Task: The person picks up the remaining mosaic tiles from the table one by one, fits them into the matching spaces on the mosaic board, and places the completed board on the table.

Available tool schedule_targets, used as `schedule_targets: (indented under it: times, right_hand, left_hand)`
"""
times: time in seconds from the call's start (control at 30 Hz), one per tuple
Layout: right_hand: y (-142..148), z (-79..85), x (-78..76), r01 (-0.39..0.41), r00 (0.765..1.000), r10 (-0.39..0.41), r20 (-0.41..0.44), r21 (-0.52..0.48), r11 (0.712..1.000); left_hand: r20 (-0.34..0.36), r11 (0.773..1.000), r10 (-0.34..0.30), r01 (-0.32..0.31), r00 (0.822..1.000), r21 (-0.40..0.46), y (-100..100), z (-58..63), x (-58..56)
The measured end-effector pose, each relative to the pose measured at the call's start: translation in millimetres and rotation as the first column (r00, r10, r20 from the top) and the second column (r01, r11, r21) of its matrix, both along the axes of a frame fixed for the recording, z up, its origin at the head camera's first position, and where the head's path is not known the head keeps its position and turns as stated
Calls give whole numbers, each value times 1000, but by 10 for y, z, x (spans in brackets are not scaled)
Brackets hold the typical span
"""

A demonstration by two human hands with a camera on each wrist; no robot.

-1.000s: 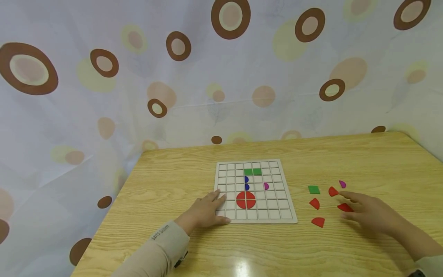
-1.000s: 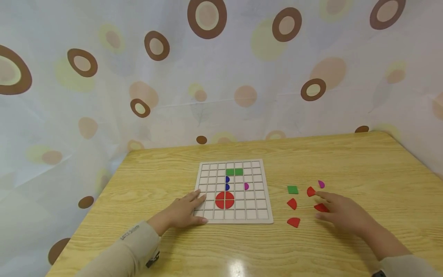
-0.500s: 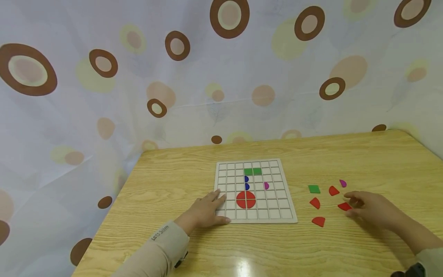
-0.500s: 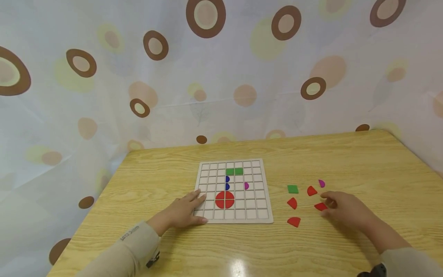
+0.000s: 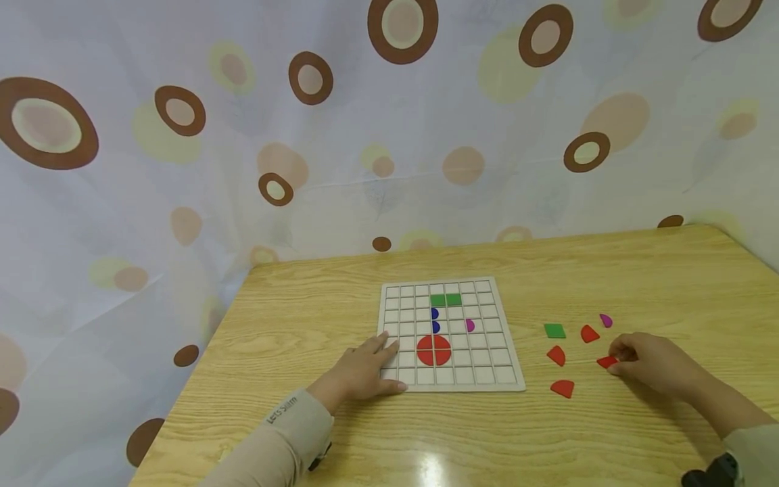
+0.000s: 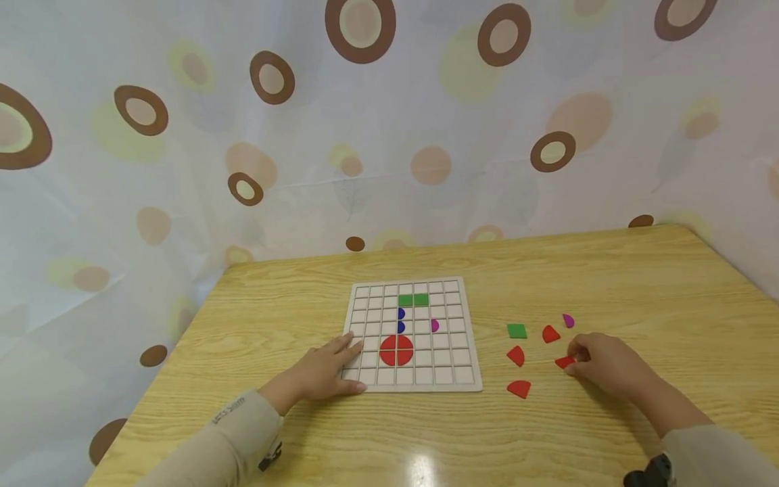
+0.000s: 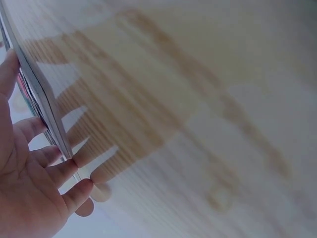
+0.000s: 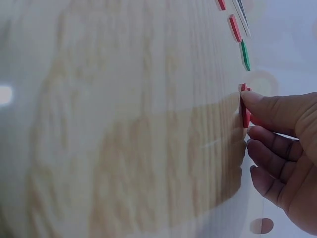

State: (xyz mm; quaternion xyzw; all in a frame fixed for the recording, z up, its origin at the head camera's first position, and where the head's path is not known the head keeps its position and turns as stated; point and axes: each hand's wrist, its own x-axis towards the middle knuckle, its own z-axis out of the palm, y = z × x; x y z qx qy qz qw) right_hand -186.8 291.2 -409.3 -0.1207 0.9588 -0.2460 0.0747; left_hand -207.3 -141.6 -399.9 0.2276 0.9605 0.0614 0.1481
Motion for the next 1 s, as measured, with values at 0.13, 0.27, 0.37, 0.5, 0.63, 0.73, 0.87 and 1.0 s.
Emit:
schedule_targets:
  times: [0.13, 0.27, 0.37, 0.5, 0.63, 0.73, 0.87, 1.0]
  right_hand:
    - [7, 1, -6, 7, 1000, -7, 12, -4, 1000]
    - [-2, -5, -5, 13, 1000, -13, -3, -12, 1000]
    - [-16, -10, 5, 17, 1000, -17, -22, -19, 1000]
    - [-35, -18, 21, 18, 999, -19, -46, -34, 999]
    - [-46, -26, 36, 20, 998, -23, -60, -54, 998]
    - [-48, -24, 43, 25, 998, -28, -55, -62, 998]
    - [-61, -22, 48, 35, 998, -39, -58, -62, 997]
    - [-111, -10, 48, 28, 995, -35, -91, -71, 997]
  left_hand:
    - [-3, 1000, 0, 0, 1000, 4, 7, 16, 3]
    - [-4, 1000, 1, -1, 1000, 1, 11, 19, 5]
    - [1, 1000, 4, -4, 1000, 1, 8, 11, 3]
    - [0, 1000, 6, -6, 1000, 1, 0, -2, 3]
    - [-8, 1000, 1, -1, 1000, 0, -5, -13, 3]
    - [-7, 1000, 2, -2, 1000, 6, -7, -17, 3]
    - [-7, 1000, 1, -1, 1000, 10, -11, -19, 3]
    - [-6, 1000, 2, -2, 1000, 9, -12, -9, 8]
